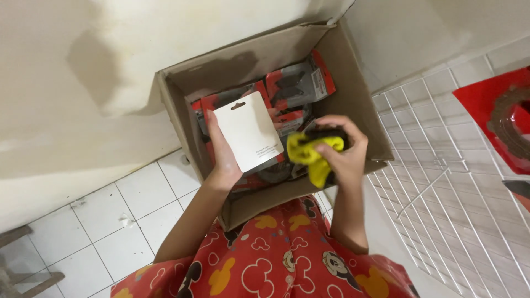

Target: The person wipes several packaged hardware items with a yellow cloth while holding them over a cardboard box. They then hang the cleaned items on a white wire rack mounted on the wall before returning to the box to repeat the process.

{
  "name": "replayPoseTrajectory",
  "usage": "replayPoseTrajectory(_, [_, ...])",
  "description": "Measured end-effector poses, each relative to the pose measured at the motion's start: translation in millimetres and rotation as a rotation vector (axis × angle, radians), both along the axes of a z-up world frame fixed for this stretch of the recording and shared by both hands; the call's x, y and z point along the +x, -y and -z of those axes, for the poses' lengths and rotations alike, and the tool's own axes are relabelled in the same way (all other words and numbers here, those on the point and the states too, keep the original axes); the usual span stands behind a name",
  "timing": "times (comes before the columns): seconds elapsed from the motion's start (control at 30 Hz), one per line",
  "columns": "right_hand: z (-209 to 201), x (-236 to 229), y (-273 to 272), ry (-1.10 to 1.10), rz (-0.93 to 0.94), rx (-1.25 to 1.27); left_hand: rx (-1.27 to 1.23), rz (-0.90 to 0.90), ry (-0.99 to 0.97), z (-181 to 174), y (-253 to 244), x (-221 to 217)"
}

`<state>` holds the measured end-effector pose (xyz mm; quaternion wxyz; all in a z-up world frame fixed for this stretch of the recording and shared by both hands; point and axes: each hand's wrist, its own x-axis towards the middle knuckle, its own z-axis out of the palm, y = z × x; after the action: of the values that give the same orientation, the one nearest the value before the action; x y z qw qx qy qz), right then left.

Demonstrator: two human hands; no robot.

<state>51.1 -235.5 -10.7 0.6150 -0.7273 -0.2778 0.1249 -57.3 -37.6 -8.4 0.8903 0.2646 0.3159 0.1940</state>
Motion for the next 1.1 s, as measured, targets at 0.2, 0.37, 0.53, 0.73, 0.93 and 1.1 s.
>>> replayPoseTrajectory(0.2, [11,-28,-66,0.577,0.155,-0.028,-0.229,-0.003,-0.107,-14,9,2])
replayPoseTrajectory(0.37, [3,-41,-79,0.646,0.047,-0.144,-0.256,0.057,-0.034,2,2,-1])
replayPoseTrajectory(0.53, [7,-51,-76,0.787,-0.037,-0.152,-0.336,0.015,0.009,14,2,5])
replayPoseTrajectory(0.73, [25,-26,-74,0.671,0.033,-0.084,-0.289,0.024,-0.033,-14,0,-3])
replayPoseTrajectory(0.93, [-10,-39,-75,0.607,-0.148,-0.131,-0.226,-0.008,-0.043,-15,-8,5])
replayPoseTrajectory(1.1, [5,-33,-70,0.586,-0.064,-0.223,-0.135,0.082,-0.086,7,0,2])
